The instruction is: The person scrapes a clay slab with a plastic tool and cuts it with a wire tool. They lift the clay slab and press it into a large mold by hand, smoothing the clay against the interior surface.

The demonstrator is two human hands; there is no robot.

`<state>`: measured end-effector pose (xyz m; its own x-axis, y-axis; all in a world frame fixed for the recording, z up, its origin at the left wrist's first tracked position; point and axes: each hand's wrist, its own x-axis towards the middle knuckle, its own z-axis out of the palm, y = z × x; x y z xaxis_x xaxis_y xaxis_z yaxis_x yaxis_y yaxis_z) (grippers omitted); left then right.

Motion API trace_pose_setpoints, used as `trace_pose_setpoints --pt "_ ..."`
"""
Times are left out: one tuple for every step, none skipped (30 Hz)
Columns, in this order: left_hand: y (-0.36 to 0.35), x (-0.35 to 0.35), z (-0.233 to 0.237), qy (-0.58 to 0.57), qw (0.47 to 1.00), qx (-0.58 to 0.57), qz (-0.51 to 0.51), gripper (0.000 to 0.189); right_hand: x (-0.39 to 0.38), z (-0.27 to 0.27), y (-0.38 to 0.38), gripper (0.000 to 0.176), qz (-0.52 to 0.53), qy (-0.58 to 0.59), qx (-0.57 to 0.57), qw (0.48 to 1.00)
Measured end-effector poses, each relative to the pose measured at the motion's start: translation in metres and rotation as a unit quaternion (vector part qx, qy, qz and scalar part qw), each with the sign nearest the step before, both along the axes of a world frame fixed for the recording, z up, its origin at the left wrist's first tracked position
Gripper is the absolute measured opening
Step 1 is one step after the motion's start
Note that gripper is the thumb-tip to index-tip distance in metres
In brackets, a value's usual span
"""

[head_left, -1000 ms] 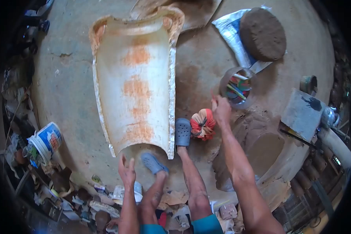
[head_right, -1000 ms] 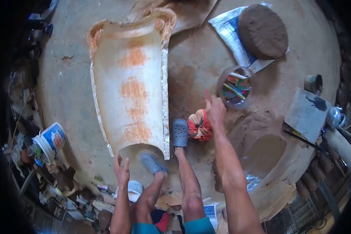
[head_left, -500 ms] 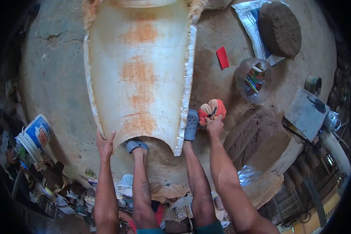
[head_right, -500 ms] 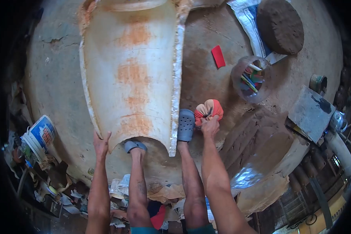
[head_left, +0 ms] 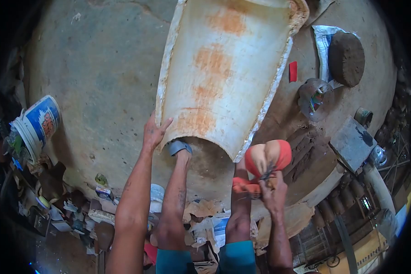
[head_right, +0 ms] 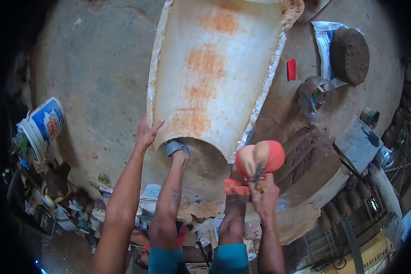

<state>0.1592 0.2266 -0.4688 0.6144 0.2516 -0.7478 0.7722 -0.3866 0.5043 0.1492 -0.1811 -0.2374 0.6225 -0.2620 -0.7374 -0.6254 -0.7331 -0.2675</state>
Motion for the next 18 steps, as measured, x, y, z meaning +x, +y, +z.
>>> trace_pose_setpoints --pt "0.0 -0.001 -0.004 -0.011 1.0 -0.007 0.007 0.059 -0.007 -0.005 0.021 0.04 0.012 -0.003 0.017 1.0" --pt "0.0 -0.001 -0.006 -0.005 1.0 -0.008 0.01 0.059 -0.014 -0.013 0.044 0.039 0.024 -0.006 0.036 0.999" --pt "-0.002 0.0 -0.008 -0.016 1.0 -0.005 0.021 0.057 -0.02 -0.029 0.066 0.039 0.029 -0.017 0.037 0.999" --pt "-0.004 -0.001 -0.007 -0.027 0.999 -0.003 0.031 0.056 -0.025 -0.053 0.088 0.04 0.033 -0.028 0.038 0.998" --pt "-0.004 -0.001 -0.004 -0.024 0.999 -0.004 0.032 0.056 -0.023 -0.079 0.108 0.044 0.052 0.027 0.015 0.998" --pt "-0.004 0.002 0.0 -0.023 0.999 -0.012 0.039 0.055 -0.018 -0.112 0.126 0.049 0.071 0.079 -0.008 0.994" --pt "-0.005 0.003 0.0 -0.026 0.998 -0.02 0.048 0.054 -0.031 -0.166 0.138 0.05 0.096 0.068 -0.001 0.993" --pt "-0.007 -0.001 -0.001 -0.028 0.998 -0.023 0.051 0.054 -0.042 -0.214 0.149 0.048 0.143 0.064 -0.002 0.988" --pt "-0.008 -0.005 -0.002 -0.035 0.998 -0.02 0.045 0.054 -0.041 -0.241 0.167 0.045 0.187 0.075 0.014 0.979" --pt "-0.004 -0.001 -0.008 -0.049 0.998 -0.015 0.037 0.054 -0.031 -0.242 0.185 0.042 0.192 0.054 0.019 0.98" --pt "0.0 0.001 -0.014 -0.053 0.998 -0.016 0.041 0.054 -0.022 -0.233 0.196 0.039 0.202 0.038 0.025 0.978" --pt "-0.001 -0.006 -0.016 -0.048 0.998 -0.013 0.047 0.055 -0.019 -0.218 0.195 0.039 0.211 0.043 0.02 0.976" --pt "-0.005 -0.01 -0.018 -0.044 0.998 -0.011 0.052 0.057 -0.015 -0.202 0.194 0.038 0.167 -0.009 -0.002 0.986" --pt "-0.006 -0.013 -0.018 -0.044 0.997 -0.019 0.058 0.057 -0.011 -0.193 0.192 0.036 0.121 -0.064 -0.023 0.99" --pt "-0.006 -0.013 -0.016 -0.031 0.998 -0.014 0.052 0.058 -0.01 -0.195 0.189 0.036 0.128 -0.066 -0.03 0.989" --pt "-0.006 -0.008 -0.015 -0.025 0.999 -0.007 0.047 0.06 -0.004 -0.204 0.184 0.035 0.176 -0.017 -0.039 0.983" --pt "-0.007 -0.006 -0.016 -0.037 0.998 -0.011 0.055 0.06 0.006 -0.215 0.181 0.035 0.223 0.03 -0.048 0.973" --pt "-0.007 -0.007 -0.017 -0.048 0.997 -0.013 0.06 0.062 0.033 -0.223 0.178 0.036 0.267 0.076 -0.054 0.959"
